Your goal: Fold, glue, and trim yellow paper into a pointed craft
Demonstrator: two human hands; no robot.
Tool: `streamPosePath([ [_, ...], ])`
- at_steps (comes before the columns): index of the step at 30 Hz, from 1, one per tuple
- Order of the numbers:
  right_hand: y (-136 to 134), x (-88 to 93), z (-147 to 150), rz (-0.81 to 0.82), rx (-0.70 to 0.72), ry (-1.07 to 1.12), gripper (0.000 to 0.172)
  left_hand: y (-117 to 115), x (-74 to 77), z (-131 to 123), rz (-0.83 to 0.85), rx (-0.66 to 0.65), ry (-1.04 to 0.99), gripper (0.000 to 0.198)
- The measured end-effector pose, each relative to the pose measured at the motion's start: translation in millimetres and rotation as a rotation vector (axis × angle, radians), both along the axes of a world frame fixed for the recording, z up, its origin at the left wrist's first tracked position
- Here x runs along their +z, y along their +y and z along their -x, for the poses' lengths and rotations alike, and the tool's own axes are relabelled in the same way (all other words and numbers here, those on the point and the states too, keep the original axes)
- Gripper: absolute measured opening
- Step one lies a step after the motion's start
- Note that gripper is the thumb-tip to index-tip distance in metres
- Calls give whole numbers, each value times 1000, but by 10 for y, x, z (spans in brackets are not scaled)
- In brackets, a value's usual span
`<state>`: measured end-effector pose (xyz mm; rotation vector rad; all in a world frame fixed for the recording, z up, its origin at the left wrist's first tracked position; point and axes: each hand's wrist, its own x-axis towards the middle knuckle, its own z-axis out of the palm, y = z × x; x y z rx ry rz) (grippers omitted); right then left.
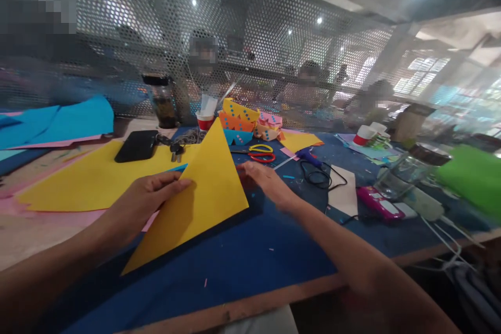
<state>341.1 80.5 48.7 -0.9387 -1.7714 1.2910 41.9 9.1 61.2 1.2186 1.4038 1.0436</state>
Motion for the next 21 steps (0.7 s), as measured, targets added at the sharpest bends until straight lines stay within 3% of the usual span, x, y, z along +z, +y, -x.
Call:
streamPosePath([
  [4,-62,-41,66,-61,19,-101,57,22,7,16,42,10,-69,55],
  [8,-24,-60,73,-69,-76,-78,51,40,-56,14,83,7,-61,54],
  [16,0,-77,45,5,-90,-8,58,22,9,-21,-2,41,-79,39],
  [21,38,-63,30,-59,-194,69,61,64,-117,8,-3,-21,-30,44],
])
